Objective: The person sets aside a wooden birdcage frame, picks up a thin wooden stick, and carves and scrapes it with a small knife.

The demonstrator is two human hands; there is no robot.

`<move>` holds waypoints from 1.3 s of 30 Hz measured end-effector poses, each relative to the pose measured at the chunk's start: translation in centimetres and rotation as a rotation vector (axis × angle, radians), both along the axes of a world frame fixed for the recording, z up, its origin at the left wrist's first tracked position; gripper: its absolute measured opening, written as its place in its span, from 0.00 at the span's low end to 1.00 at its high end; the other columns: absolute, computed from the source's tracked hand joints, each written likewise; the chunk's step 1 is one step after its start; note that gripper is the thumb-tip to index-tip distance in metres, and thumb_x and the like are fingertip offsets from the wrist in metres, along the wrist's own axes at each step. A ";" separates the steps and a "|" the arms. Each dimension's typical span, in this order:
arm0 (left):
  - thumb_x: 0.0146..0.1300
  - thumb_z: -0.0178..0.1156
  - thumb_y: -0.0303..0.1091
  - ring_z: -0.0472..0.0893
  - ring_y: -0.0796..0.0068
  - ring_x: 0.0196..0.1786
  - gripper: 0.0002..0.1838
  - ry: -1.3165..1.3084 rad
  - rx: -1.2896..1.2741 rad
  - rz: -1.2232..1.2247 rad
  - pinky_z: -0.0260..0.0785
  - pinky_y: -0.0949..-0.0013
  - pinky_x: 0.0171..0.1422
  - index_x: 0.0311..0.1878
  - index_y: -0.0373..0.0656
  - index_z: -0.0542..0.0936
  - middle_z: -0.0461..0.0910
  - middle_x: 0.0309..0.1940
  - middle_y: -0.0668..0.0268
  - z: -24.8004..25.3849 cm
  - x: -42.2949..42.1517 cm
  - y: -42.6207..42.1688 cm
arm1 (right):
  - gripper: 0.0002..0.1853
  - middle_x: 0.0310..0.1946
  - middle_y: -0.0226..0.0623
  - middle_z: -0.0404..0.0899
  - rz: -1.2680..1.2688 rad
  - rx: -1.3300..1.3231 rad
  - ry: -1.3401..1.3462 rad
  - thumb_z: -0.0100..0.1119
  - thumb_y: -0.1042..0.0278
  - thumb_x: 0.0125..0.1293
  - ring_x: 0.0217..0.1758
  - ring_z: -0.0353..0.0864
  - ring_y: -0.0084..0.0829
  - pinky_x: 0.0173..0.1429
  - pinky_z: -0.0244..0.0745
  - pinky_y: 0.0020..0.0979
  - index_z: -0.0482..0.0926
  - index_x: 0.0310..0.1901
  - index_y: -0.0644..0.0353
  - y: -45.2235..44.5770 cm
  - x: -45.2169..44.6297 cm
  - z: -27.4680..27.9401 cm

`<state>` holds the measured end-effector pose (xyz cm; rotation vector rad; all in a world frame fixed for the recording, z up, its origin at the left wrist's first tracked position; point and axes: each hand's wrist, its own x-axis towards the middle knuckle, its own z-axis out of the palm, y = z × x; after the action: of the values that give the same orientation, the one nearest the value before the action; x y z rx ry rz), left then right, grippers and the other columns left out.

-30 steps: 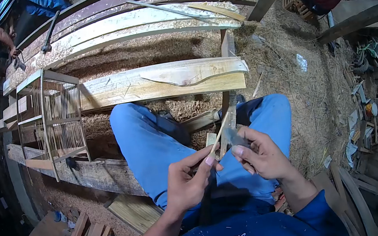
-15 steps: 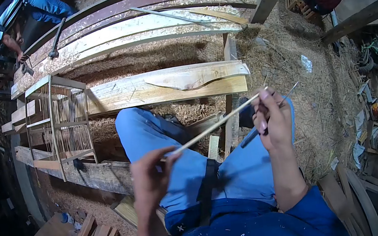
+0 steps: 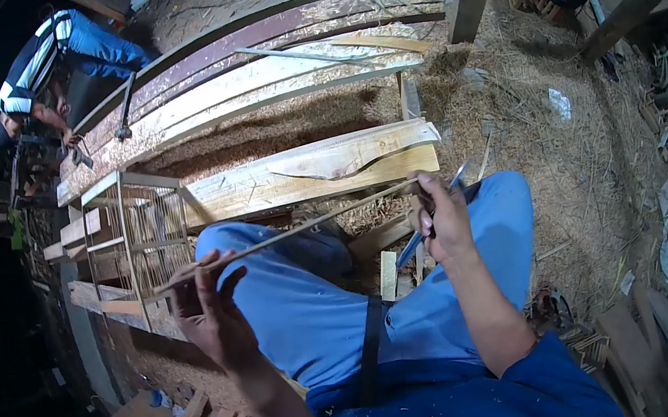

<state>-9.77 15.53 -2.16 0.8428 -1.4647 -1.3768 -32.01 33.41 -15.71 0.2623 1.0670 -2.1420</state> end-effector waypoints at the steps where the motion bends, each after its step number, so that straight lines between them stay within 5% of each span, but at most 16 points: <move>1: 0.79 0.56 0.31 0.88 0.56 0.51 0.11 0.010 0.013 -0.033 0.87 0.58 0.47 0.58 0.36 0.74 0.85 0.50 0.48 -0.1 -1.2 0.6 | 0.13 0.35 0.36 0.85 0.058 0.005 0.011 0.58 0.62 0.77 0.14 0.66 0.15 0.16 0.56 0.21 0.82 0.52 0.63 -0.1 0.1 0.0; 5: 0.81 0.52 0.34 0.89 0.53 0.47 0.11 0.133 -0.059 -0.099 0.88 0.52 0.52 0.57 0.37 0.72 0.86 0.44 0.48 -2.0 -4.1 0.5 | 0.13 0.37 0.32 0.84 0.271 0.069 -0.167 0.59 0.61 0.78 0.17 0.67 0.13 0.17 0.60 0.19 0.81 0.55 0.59 -0.5 -0.2 -0.5; 9: 0.81 0.52 0.35 0.89 0.56 0.46 0.14 -0.015 -0.255 -0.101 0.88 0.54 0.53 0.57 0.33 0.70 0.86 0.41 0.49 -2.3 -7.1 -0.6 | 0.07 0.32 0.29 0.80 0.397 0.117 -0.276 0.60 0.64 0.76 0.18 0.70 0.20 0.22 0.67 0.23 0.80 0.49 0.57 0.1 0.9 -3.7; 10: 0.81 0.52 0.33 0.89 0.57 0.46 0.12 -0.024 -0.315 -0.120 0.88 0.56 0.53 0.55 0.32 0.73 0.86 0.40 0.51 -3.0 -7.9 -1.1 | 0.09 0.28 0.29 0.76 0.374 0.083 -0.356 0.69 0.69 0.70 0.22 0.76 0.24 0.23 0.71 0.30 0.75 0.41 0.55 0.6 1.2 -4.0; 15: 0.78 0.53 0.25 0.89 0.58 0.46 0.10 -0.194 -0.361 -0.172 0.85 0.59 0.56 0.56 0.29 0.73 0.86 0.43 0.49 -6.8 -9.0 -3.0 | 0.06 0.30 0.31 0.77 0.275 0.207 -0.487 0.67 0.70 0.71 0.27 0.79 0.27 0.25 0.74 0.30 0.79 0.43 0.59 0.6 1.9 -6.7; 17: 0.78 0.54 0.26 0.89 0.57 0.45 0.10 -0.235 -0.478 -0.212 0.83 0.59 0.56 0.56 0.29 0.73 0.87 0.39 0.50 -7.3 -9.3 -3.6 | 0.08 0.31 0.33 0.78 0.216 0.170 -0.587 0.68 0.68 0.70 0.29 0.80 0.29 0.30 0.80 0.34 0.79 0.43 0.59 0.4 1.0 -7.1; 18: 0.79 0.53 0.26 0.89 0.57 0.45 0.10 -0.181 -0.389 -0.194 0.82 0.60 0.56 0.55 0.30 0.73 0.87 0.37 0.50 -7.6 -9.4 -3.7 | 0.09 0.32 0.33 0.79 0.216 0.121 -0.608 0.69 0.67 0.70 0.33 0.82 0.32 0.42 0.87 0.44 0.78 0.45 0.58 0.5 0.4 -6.5; 19: 0.79 0.53 0.27 0.89 0.57 0.45 0.09 -0.126 -0.303 -0.175 0.81 0.60 0.56 0.54 0.30 0.73 0.87 0.35 0.50 -7.9 -9.5 -3.8 | 0.09 0.32 0.33 0.79 0.215 0.133 -0.609 0.69 0.67 0.70 0.33 0.82 0.32 0.42 0.87 0.44 0.78 0.45 0.58 0.5 0.1 -5.8; 22: 0.82 0.50 0.35 0.89 0.59 0.43 0.13 -0.139 -0.332 -0.174 0.79 0.62 0.54 0.56 0.32 0.70 0.87 0.34 0.51 -8.3 -9.6 -4.2 | 0.07 0.33 0.36 0.80 0.206 -0.004 -0.739 0.65 0.66 0.73 0.37 0.85 0.39 0.59 0.83 0.65 0.78 0.43 0.59 0.5 -0.3 -5.4; 30: 0.81 0.33 0.63 0.86 0.51 0.49 0.35 -0.076 -0.242 -0.277 0.77 0.56 0.56 0.62 0.35 0.64 0.81 0.35 0.51 -9.1 -10.8 -3.7 | 0.06 0.37 0.41 0.81 0.131 0.088 -0.616 0.60 0.72 0.73 0.46 0.88 0.45 0.59 0.85 0.60 0.76 0.47 0.61 -0.1 2.3 -5.2; 35: 0.73 0.22 0.75 0.84 0.45 0.45 0.44 0.411 -0.248 0.089 0.77 0.54 0.51 0.68 0.42 0.59 0.78 0.33 0.53 -7.6 -13.7 -2.8 | 0.10 0.40 0.43 0.80 0.090 0.116 -0.723 0.58 0.73 0.73 0.45 0.85 0.44 0.63 0.83 0.57 0.73 0.53 0.61 -0.7 1.7 -3.9; 36: 0.75 0.27 0.74 0.79 0.60 0.34 0.41 0.412 -0.254 0.206 0.73 0.60 0.42 0.65 0.43 0.61 0.74 0.29 0.58 -6.8 -14.3 -2.6 | 0.10 0.40 0.43 0.80 0.089 0.113 -0.723 0.58 0.73 0.73 0.45 0.85 0.44 0.63 0.83 0.57 0.73 0.53 0.61 -0.6 1.7 -4.1; 37: 0.75 0.27 0.74 0.79 0.60 0.34 0.41 0.413 -0.255 0.205 0.73 0.60 0.42 0.65 0.43 0.61 0.74 0.29 0.58 -7.2 -13.9 -2.9 | 0.10 0.40 0.44 0.79 0.071 0.075 -0.732 0.55 0.72 0.74 0.46 0.85 0.44 0.64 0.83 0.57 0.73 0.54 0.62 -0.2 1.8 -4.6; 39: 0.79 0.32 0.68 0.66 0.77 0.25 0.34 0.661 -0.268 -0.080 0.65 0.68 0.36 0.60 0.43 0.66 0.66 0.24 0.68 -7.8 -13.1 -3.7 | 0.10 0.41 0.44 0.79 0.056 0.035 -0.743 0.53 0.72 0.75 0.47 0.85 0.44 0.65 0.82 0.57 0.73 0.54 0.64 0.1 2.1 -5.4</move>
<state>-22.82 11.78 -9.92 0.1270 -1.1255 -1.3068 -29.92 33.46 -21.07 0.9437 0.6565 -1.7364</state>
